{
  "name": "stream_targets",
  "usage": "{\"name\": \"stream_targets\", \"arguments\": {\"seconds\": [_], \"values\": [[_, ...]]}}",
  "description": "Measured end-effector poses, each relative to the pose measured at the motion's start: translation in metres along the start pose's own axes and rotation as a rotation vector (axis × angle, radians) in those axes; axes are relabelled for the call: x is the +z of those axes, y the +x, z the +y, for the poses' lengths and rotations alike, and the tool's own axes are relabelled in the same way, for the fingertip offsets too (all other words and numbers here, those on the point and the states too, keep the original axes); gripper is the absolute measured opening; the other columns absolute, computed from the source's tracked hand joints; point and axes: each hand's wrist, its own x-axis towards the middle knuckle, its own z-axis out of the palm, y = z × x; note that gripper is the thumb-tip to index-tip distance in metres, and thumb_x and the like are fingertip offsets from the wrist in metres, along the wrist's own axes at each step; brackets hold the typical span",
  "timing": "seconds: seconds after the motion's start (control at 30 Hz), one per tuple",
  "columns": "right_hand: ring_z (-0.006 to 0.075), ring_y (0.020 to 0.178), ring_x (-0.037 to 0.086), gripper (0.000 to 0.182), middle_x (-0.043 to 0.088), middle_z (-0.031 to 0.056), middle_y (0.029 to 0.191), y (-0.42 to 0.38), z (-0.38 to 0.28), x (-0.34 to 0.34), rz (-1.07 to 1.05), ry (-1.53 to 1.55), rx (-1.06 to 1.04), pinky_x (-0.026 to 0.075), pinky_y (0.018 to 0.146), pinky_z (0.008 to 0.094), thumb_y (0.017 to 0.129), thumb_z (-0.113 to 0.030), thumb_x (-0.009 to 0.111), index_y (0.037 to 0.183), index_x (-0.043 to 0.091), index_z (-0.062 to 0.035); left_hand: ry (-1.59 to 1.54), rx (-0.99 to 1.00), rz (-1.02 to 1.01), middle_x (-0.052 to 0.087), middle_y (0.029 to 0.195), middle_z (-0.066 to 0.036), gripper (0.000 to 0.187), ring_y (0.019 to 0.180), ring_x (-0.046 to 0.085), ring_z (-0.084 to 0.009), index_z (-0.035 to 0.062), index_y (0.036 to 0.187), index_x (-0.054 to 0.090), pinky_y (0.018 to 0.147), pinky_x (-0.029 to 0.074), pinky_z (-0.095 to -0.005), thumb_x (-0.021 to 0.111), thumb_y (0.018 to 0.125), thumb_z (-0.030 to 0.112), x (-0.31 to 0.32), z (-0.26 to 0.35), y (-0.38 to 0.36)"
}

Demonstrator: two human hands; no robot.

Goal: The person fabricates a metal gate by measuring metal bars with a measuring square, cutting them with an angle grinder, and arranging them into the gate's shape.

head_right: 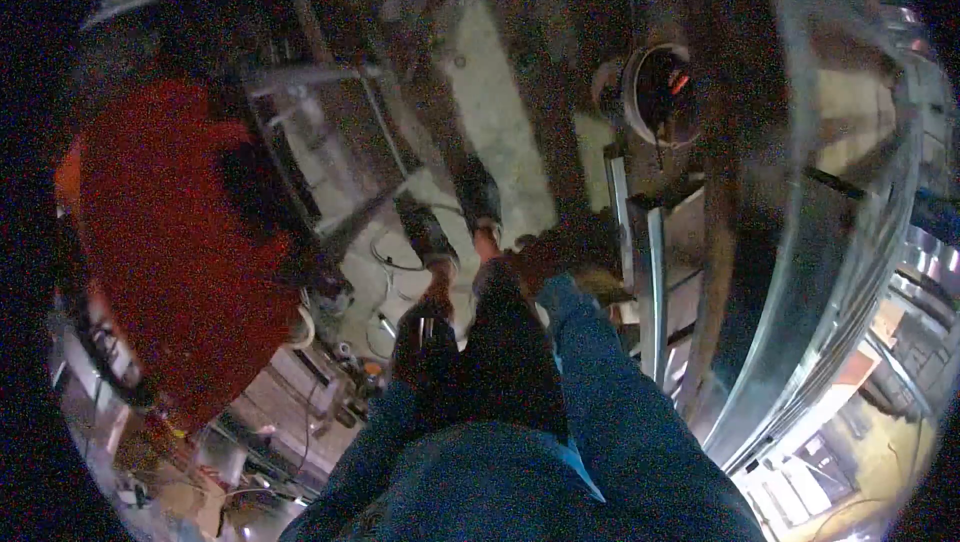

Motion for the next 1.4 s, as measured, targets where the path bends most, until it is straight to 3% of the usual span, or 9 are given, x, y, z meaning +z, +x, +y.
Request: {"name": "stream_targets", "arguments": {"seconds": [0.2,0.23,0.3,0.37,0.53,0.73,0.87,0.97,1.4], "values": [[0.0263,0.108,0.054,0.039,0.053,0.0152,0.121,-0.140,-0.121,-0.169,-0.123,0.332,-0.274,0.045,0.092,0.0393,0.092,-0.026,0.052,0.123,0.048,-0.0027,0.789,-0.036,0.201,0.062,0.093,-0.020,0.047,0.078,0.061,-0.0340,0.0008,0.120,0.051,0.068,0.050,-0.0442,0.055,0.086,0.032,-0.005,0.018,0.028],[0.0247,0.108,0.054,0.037,0.053,0.0158,0.120,-0.152,-0.123,-0.188,-0.076,0.254,-0.478,0.047,0.089,0.0383,0.092,-0.025,0.053,0.122,0.049,-0.0030,0.885,-0.193,0.577,0.061,0.094,-0.020,0.043,0.084,0.061,-0.0338,-0.0007,0.116,0.054,0.075,0.050,-0.0455,0.055,0.087,0.032,0.040,0.012,0.046],[0.0239,0.104,0.057,0.039,0.057,0.0161,0.114,-0.182,-0.122,-0.214,-0.016,0.307,-0.284,0.050,0.085,0.0365,0.092,-0.026,0.055,0.123,0.049,-0.0027,0.677,-0.292,0.601,0.058,0.102,-0.021,0.044,0.095,0.058,-0.0352,-0.0016,0.115,0.055,0.085,0.047,-0.0492,0.055,0.087,0.032,0.017,0.016,0.074],[0.0246,0.100,0.060,0.043,0.060,0.0161,0.110,-0.220,-0.142,-0.268,0.022,0.307,-0.205,0.052,0.084,0.0355,0.092,-0.027,0.056,0.126,0.047,-0.0025,0.114,-0.122,-0.119,0.053,0.114,-0.021,0.051,0.105,0.054,-0.0382,-0.0004,0.123,0.050,0.094,0.042,-0.0541,0.056,0.087,0.034,-0.068,0.051,0.095],[0.0198,0.090,0.063,0.041,0.064,0.0097,0.101,-0.258,-0.130,-0.331,0.157,0.794,-0.250,0.053,0.077,0.0330,0.083,-0.021,0.063,0.119,0.055,-0.0045,0.129,-0.168,-0.326,0.046,0.125,-0.018,0.048,0.114,0.047,-0.0353,0.0097,0.136,0.038,0.094,0.042,-0.0431,0.048,0.092,0.025,-0.103,0.115,0.152],[0.0204,0.093,0.057,0.041,0.060,0.0118,0.104,-0.258,-0.122,-0.395,0.368,0.731,-0.377,0.046,0.082,0.0338,0.091,-0.026,0.058,0.119,0.052,0.0037,0.449,-0.107,0.235,0.058,0.075,-0.018,0.040,0.069,0.057,-0.0377,0.0030,0.095,0.055,0.063,0.046,-0.0452,0.059,0.084,0.042,-0.162,0.165,0.189],[0.0172,0.084,0.056,0.044,0.061,0.0099,0.095,-0.254,-0.098,-0.370,0.508,0.980,-0.462,0.046,0.074,0.0293,0.093,-0.032,0.053,0.118,0.051,0.0032,0.317,-0.404,0.104,0.058,0.113,-0.024,0.051,0.101,0.059,-0.0371,0.0053,0.114,0.051,0.081,0.047,-0.0446,0.053,0.085,0.047,-0.200,0.187,0.206],[0.0156,0.080,0.056,0.045,0.061,0.0093,0.092,-0.268,-0.110,-0.394,0.446,1.172,-0.565,0.046,0.071,0.0275,0.094,-0.035,0.051,0.116,0.052,0.0031,0.270,-0.398,0.089,0.057,0.116,-0.024,0.053,0.099,0.059,-0.0386,0.0004,0.114,0.051,0.081,0.047,-0.0448,0.056,0.085,0.044,-0.229,0.265,0.190],[0.0178,0.084,0.059,0.042,0.062,0.0114,0.094,-0.185,-0.152,-0.529,0.458,1.097,-0.448,0.048,0.076,0.0298,0.091,-0.030,0.053,0.117,0.050,0.0019,0.173,-0.447,0.023,0.062,0.107,-0.019,0.052,0.094,0.059,-0.0343,0.0083,0.115,0.057,0.079,0.048,-0.0425,0.050,0.086,0.050,-0.296,0.194,0.434]]}}
